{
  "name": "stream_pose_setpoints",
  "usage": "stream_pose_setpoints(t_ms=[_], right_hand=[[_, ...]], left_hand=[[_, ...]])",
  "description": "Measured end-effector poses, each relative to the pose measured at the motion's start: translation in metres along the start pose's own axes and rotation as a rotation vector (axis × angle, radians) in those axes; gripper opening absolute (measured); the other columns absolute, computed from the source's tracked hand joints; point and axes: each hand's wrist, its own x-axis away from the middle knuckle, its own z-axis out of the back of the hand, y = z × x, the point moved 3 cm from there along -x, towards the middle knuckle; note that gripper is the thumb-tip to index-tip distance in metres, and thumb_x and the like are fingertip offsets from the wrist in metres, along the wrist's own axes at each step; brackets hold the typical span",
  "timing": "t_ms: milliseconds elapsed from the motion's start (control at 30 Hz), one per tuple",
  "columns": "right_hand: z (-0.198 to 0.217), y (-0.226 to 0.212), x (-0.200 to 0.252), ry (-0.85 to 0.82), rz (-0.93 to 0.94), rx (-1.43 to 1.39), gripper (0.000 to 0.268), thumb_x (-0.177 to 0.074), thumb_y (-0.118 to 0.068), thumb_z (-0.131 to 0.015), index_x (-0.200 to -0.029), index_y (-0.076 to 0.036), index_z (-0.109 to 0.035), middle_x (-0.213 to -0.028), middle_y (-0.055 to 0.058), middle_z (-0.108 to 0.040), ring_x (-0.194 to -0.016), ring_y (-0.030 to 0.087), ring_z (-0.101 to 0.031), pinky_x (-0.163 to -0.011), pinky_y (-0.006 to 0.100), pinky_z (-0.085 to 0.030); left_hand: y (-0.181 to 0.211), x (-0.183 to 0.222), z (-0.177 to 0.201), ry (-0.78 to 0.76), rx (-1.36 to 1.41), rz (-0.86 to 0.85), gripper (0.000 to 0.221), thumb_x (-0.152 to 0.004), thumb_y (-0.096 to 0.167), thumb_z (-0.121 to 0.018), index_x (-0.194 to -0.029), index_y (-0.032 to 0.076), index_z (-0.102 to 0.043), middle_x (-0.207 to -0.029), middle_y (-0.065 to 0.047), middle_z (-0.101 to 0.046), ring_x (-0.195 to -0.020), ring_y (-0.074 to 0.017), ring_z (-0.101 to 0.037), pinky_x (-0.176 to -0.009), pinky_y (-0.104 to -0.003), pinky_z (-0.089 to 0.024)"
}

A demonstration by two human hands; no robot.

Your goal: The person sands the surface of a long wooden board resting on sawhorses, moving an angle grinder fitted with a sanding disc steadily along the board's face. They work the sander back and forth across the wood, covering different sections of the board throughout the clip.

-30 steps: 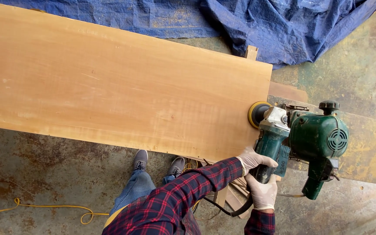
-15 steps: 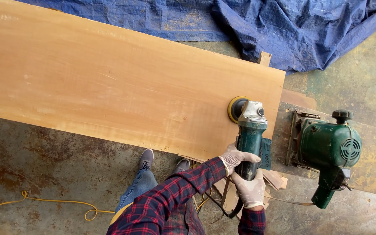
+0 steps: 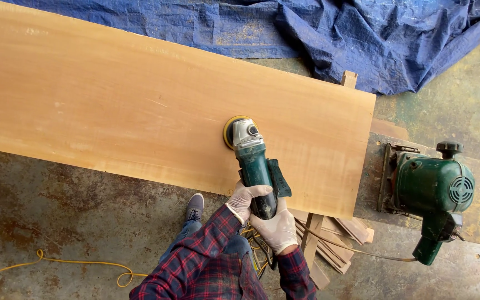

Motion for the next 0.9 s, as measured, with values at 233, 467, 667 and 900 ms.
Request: stream_pose_setpoints(t_ms=[233, 467, 667, 900], right_hand=[[0.012, 0.015, 0.001, -0.014, 0.002, -0.021, 0.070, -0.060, -0.040, -0.084, -0.114, -0.003, -0.059, -0.083, 0.019, -0.076, -0.079, 0.031, -0.077, -0.072, 0.040, -0.059], [0.062, 0.086, -0.003, 0.162, -0.090, -0.194, 0.059, -0.063, -0.032, -0.086, -0.108, -0.001, -0.063, -0.085, 0.013, -0.077, -0.077, 0.020, -0.075, -0.071, 0.034, -0.057], [0.110, 0.153, -0.013, 0.293, -0.204, -0.336, 0.055, -0.065, -0.024, -0.088, -0.108, 0.001, -0.064, -0.085, 0.009, -0.072, -0.070, 0.016, -0.068, -0.063, 0.031, -0.055], [0.137, 0.186, -0.020, 0.408, -0.167, -0.490, 0.053, -0.070, -0.020, -0.087, -0.111, 0.001, -0.061, -0.090, 0.007, -0.071, -0.070, 0.013, -0.066, -0.061, 0.029, -0.053]], left_hand=[[-0.017, -0.006, -0.010, 0.013, 0.000, 0.038, 0.050, -0.069, 0.007, -0.083, -0.115, 0.002, -0.064, -0.098, -0.008, -0.070, -0.090, -0.0216, -0.069, -0.086, -0.039, -0.059], [-0.079, -0.032, -0.078, -0.167, -0.095, 0.147, 0.052, -0.069, 0.005, -0.085, -0.116, 0.003, -0.065, -0.099, -0.008, -0.070, -0.090, -0.0209, -0.069, -0.084, -0.038, -0.059], [-0.159, -0.068, -0.132, -0.274, -0.173, 0.274, 0.056, -0.066, 0.007, -0.087, -0.117, 0.004, -0.065, -0.100, -0.009, -0.072, -0.088, -0.0209, -0.070, -0.083, -0.038, -0.060], [-0.206, -0.093, -0.160, -0.262, -0.372, 0.337, 0.064, -0.061, 0.015, -0.092, -0.118, -0.001, -0.067, -0.102, -0.014, -0.073, -0.088, -0.0231, -0.071, -0.081, -0.039, -0.061]])
